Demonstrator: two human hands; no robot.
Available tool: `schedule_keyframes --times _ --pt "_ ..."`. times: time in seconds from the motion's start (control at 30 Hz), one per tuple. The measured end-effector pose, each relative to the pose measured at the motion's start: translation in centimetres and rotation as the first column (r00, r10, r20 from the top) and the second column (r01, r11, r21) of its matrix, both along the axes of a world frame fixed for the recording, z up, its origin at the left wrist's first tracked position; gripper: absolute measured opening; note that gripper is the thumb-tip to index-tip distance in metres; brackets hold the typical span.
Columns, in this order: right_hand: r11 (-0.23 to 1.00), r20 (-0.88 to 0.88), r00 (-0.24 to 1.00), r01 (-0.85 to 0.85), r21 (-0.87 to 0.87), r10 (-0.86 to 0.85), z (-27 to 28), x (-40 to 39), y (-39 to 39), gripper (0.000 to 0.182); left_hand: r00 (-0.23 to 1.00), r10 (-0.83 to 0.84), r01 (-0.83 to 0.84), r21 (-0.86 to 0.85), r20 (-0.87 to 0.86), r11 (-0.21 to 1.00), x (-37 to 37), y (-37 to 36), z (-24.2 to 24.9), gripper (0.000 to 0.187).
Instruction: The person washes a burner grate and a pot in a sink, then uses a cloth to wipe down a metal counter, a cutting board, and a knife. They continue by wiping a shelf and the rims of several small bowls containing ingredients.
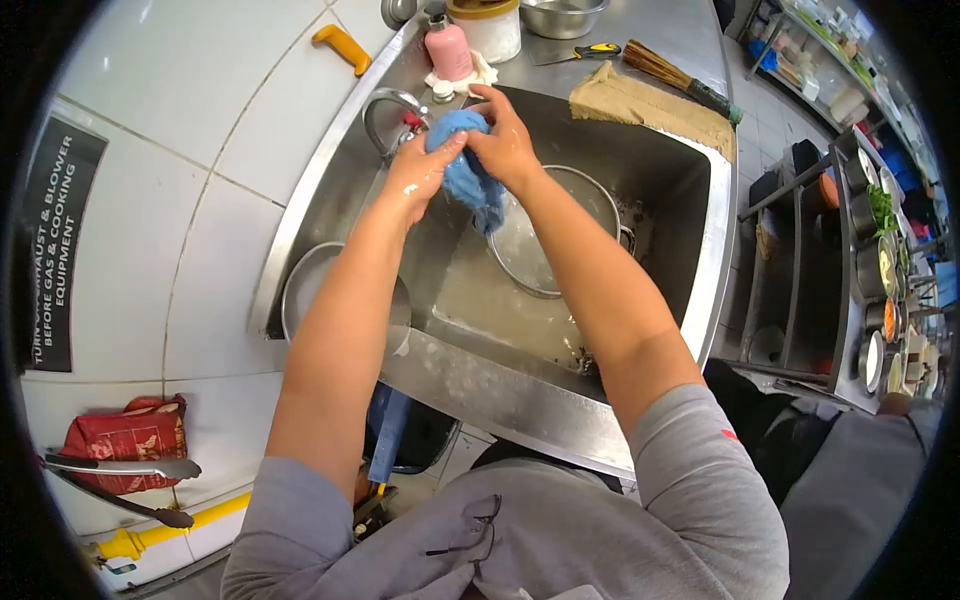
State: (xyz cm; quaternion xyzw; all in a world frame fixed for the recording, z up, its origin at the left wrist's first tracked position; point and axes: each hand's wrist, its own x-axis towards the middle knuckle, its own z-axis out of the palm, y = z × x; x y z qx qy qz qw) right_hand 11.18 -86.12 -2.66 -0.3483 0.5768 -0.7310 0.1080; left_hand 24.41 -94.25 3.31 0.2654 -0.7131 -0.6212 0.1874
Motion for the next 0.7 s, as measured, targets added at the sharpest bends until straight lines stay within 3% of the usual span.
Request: schedule_keyframes --times 0.07,0.1,0.13,0.2,0.23,0.27,0.3,0.33,0.37,0.4,0.47,0.5,0.53,0.57,0.6,0.7 --pt "0.997 0.029 0.998 0.057 -0.059 -0.055 -2.0 -0.6 0.0 0.040 0.997 0.018 -0.023 -0.054 -0.079 0.998 -0.3 -0.5 -0.5 0.031" --pt "0.976 0.062 0.981 -0.190 0.111 0.184 -4.1 -1.2 0.4 0.037 0.981 0.050 -0.051 -0.001 -0.186 0.999 -0.1 -0.8 -0.9 0.027" --pt "0.871 0.131 0.909 -0.417 0.260 0.396 -5.2 -1.9 1.0 0.034 0.954 0.077 -0.065 0.051 -0.290 0.997 0.0 -1.2 -0.9 0.025" --pt "0.801 0.057 0.941 -0.315 0.508 0.334 -5.0 -1.7 3.6 0.031 0.901 0.125 0.056 0.396 -0.415 0.916 1.4 -1.8 -0.1 0.031" --pt "0.822 0.043 0.951 -0.287 0.492 0.307 -4.8 -2.1 4.3 0.031 0.886 0.176 0.090 0.530 -0.430 0.843 2.4 -2.5 -0.3 0.038" --pt "0.896 0.199 0.943 -0.318 0.311 0.266 -4.9 -2.6 4.7 0.034 0.873 0.234 0.121 0.653 -0.429 0.747 3.2 -2.8 -0.5 0.046" --pt "0.942 0.352 0.900 -0.315 0.116 0.258 -5.0 -2.9 5.0 0.038 0.875 0.212 0.137 0.641 -0.436 0.755 3.8 -1.8 -0.4 0.046" --pt "0.947 0.346 0.904 -0.302 0.105 0.250 -4.7 -2.8 4.6 0.038 0.916 0.242 0.077 0.731 -0.321 0.678 4.5 -0.6 -0.6 0.056" --pt "0.958 0.467 0.838 -0.268 -0.098 0.282 -4.3 -2.4 3.5 0.032 0.944 0.264 0.003 0.806 -0.197 0.591 4.3 0.3 -0.7 0.066" --pt "0.935 0.565 0.753 -0.203 -0.291 0.339 -3.7 -1.6 2.2 0.027 0.945 0.258 0.008 0.801 -0.202 0.598 3.6 0.8 -0.9 0.066" --pt "0.989 0.255 0.957 -0.147 0.029 0.135 0.0 2.6 1.1 0.023 0.943 0.048 0.284 0.869 -0.330 0.404 2.0 1.8 -3.1 0.075" --pt "0.998 -0.002 0.999 -0.053 -0.023 0.053 0.1 5.1 0.0 0.022 0.937 0.174 0.191 0.863 -0.302 0.469 0.0 1.6 -5.0 0.080" --pt "0.995 -0.253 0.966 0.025 -0.096 -0.048 0.1 7.2 -0.7 0.022 0.510 -0.264 0.854 0.518 -0.819 0.042 -1.2 -3.2 -11.7 0.073" --pt "0.995 -0.257 0.965 0.022 -0.094 -0.046 0.4 8.4 -0.5 0.022 0.750 -0.039 0.639 0.708 -0.660 0.302 -0.8 -3.2 -11.5 0.073" --pt "0.997 -0.315 0.946 0.064 -0.045 -0.075 0.7 9.3 -0.1 0.020 0.838 0.050 0.482 0.781 -0.543 0.397 -1.0 -3.0 -11.3 0.072" --pt "0.987 -0.376 0.913 0.154 -0.041 -0.158 1.7 9.1 0.0 0.017 0.901 0.138 0.310 0.834 -0.410 0.457 -1.7 -2.8 -10.9 0.069"
